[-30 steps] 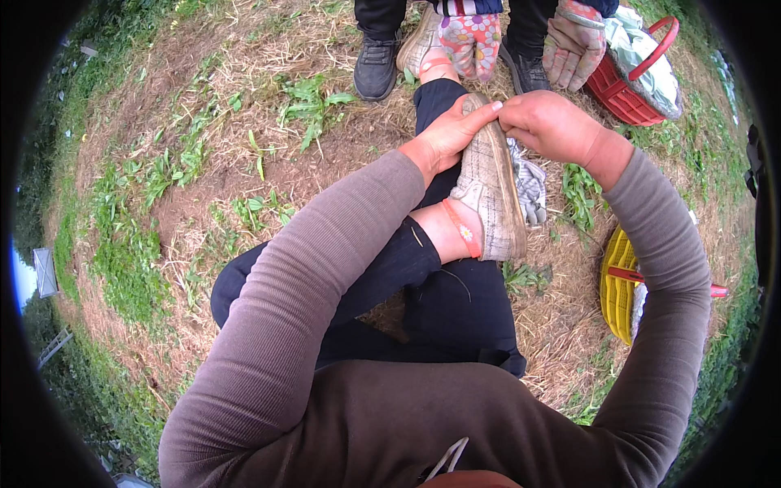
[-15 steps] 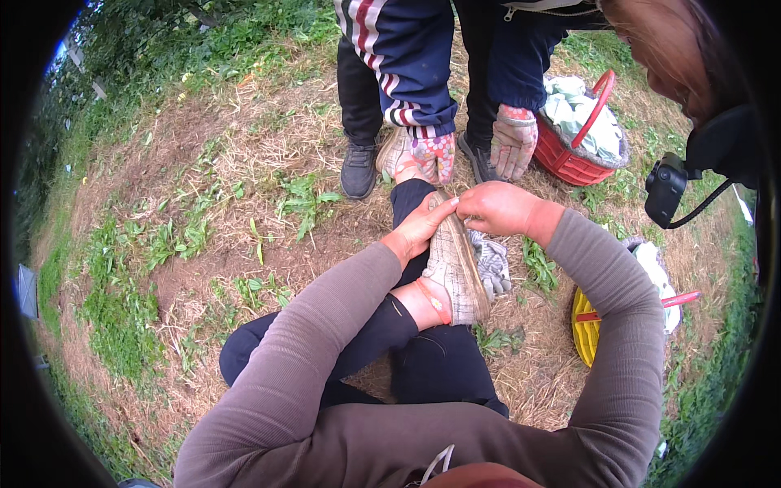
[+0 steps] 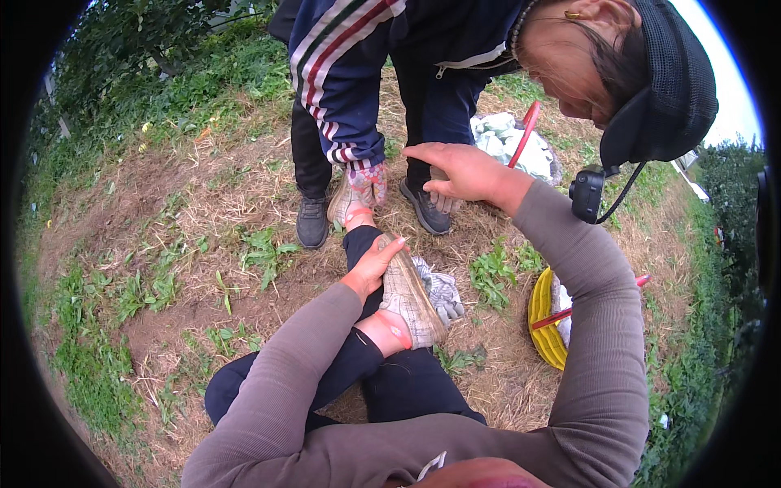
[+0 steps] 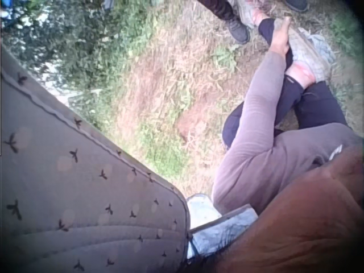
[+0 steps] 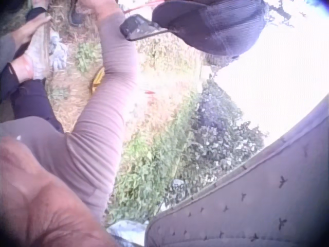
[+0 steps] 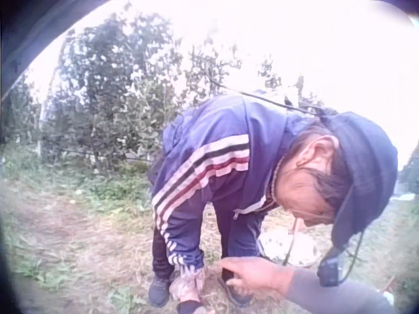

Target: The person sits on the ground and uses a needle and thread to stitch the sole of their shoe. They repeatedly push the needle through the material and pull the thread tight. Another person briefly approaches to assist with the stitching near the end of the clip.

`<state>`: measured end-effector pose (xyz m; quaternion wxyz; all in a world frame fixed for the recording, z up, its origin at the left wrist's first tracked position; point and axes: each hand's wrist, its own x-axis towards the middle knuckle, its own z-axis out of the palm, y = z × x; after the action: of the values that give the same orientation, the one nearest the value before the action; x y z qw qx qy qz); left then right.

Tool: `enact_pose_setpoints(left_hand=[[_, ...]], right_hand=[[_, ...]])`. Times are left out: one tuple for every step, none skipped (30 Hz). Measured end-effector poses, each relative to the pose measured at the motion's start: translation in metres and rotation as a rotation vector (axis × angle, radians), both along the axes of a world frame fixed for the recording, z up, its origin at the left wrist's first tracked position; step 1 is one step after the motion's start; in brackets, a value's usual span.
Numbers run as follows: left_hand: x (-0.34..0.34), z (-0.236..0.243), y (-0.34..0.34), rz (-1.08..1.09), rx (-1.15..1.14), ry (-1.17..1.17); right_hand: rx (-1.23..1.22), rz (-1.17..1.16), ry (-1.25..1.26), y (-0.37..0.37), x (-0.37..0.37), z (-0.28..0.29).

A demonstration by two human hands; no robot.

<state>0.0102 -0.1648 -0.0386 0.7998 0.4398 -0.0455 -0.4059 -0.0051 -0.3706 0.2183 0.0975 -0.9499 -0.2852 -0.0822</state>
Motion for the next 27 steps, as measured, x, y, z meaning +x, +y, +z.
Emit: enact_pose_setpoints(left_hand=[[-0.001,0.001,0.0,0.012,-0.002,0.004],[-0.001,0.003,0.0,0.008,-0.003,-0.005],[-0.001,0.004,-0.001,0.014,-0.006,-0.005],[-0.002,0.005,-0.001,0.019,-0.007,-0.003],[-0.003,0.005,0.0,0.032,0.0,0.006],[-0.004,0.005,0.0,0.039,0.001,0.008],[-0.004,0.005,0.0,0.044,0.011,-0.001],[-0.004,0.004,-0.001,0.049,0.022,-0.007],[-0.004,0.003,0.0,0.054,0.033,-0.013],[-0.003,0.002,-0.001,0.044,0.038,-0.008],[-0.002,0.001,-0.001,0.034,0.043,-0.003],[-0.001,0.001,-0.002,0.022,0.059,0.005],[-0.001,0.0,-0.002,0.024,0.053,-0.002],[-0.001,0.0,-0.003,0.033,0.055,-0.007],[-0.001,0.0,-0.004,0.039,0.065,-0.01],[-0.002,0.001,-0.005,0.059,0.063,-0.016],[-0.004,0.001,-0.005,0.079,0.072,-0.018],[-0.005,0.002,-0.006,0.1,0.081,-0.018],[-0.005,0.002,-0.005,0.091,0.072,-0.013],[-0.005,0.003,-0.005,0.082,0.062,-0.008],[-0.005,0.004,-0.006,0.072,0.05,-0.003],[-0.006,0.004,-0.007,0.08,0.049,-0.001],[-0.007,0.004,-0.007,0.089,0.05,0.0],[-0.007,0.004,-0.007,0.099,0.051,0.001],[-0.006,0.005,-0.007,0.099,0.051,-0.003],[-0.006,0.005,-0.007,0.098,0.052,-0.003],[-0.007,0.005,-0.006,0.104,0.063,-0.001]], right_hand=[[0.027,-0.051,-0.018,0.001,-0.001,0.006],[-0.005,-0.081,-0.024,0.002,0.001,0.012],[-0.036,-0.118,-0.023,0.002,0.002,0.018],[-0.049,-0.132,-0.041,0.003,0.003,0.021],[-0.041,-0.122,-0.078,0.004,0.003,0.022],[-0.017,-0.088,-0.138,0.005,0.003,0.022],[0.008,-0.053,-0.197,0.006,0.004,0.021],[0.004,-0.05,-0.191,0.007,0.006,0.02],[0.0,-0.047,-0.185,0.008,0.007,0.019],[-0.011,-0.059,-0.174,0.009,0.009,0.018],[0.006,-0.037,-0.17,0.011,0.011,0.016],[0.017,-0.032,-0.159,0.013,0.011,0.015],[0.02,-0.041,-0.134,0.014,0.011,0.013],[0.036,-0.02,-0.149,0.017,0.012,0.012],[0.024,-0.006,-0.129,0.018,0.011,0.012],[-0.002,-0.022,-0.085,0.018,0.011,0.012],[-0.017,-0.026,-0.05,0.019,0.009,0.01],[-0.039,-0.008,-0.048,0.019,0.008,0.008],[-0.048,-0.012,-0.011,0.02,0.006,0.005],[-0.052,-0.006,0.015,0.02,0.005,0.0],[-0.058,0.0,0.04,0.02,0.004,-0.004],[-0.104,0.011,0.065,0.019,0.003,-0.009],[-0.096,0.011,0.09,0.019,0.002,-0.016],[-0.101,0.02,0.129,0.018,0.001,-0.022],[-0.11,0.02,0.176,0.017,0.001,-0.027],[-0.141,0.005,0.24,0.017,0.002,-0.033],[-0.148,0.026,0.259,0.018,0.001,-0.04]])
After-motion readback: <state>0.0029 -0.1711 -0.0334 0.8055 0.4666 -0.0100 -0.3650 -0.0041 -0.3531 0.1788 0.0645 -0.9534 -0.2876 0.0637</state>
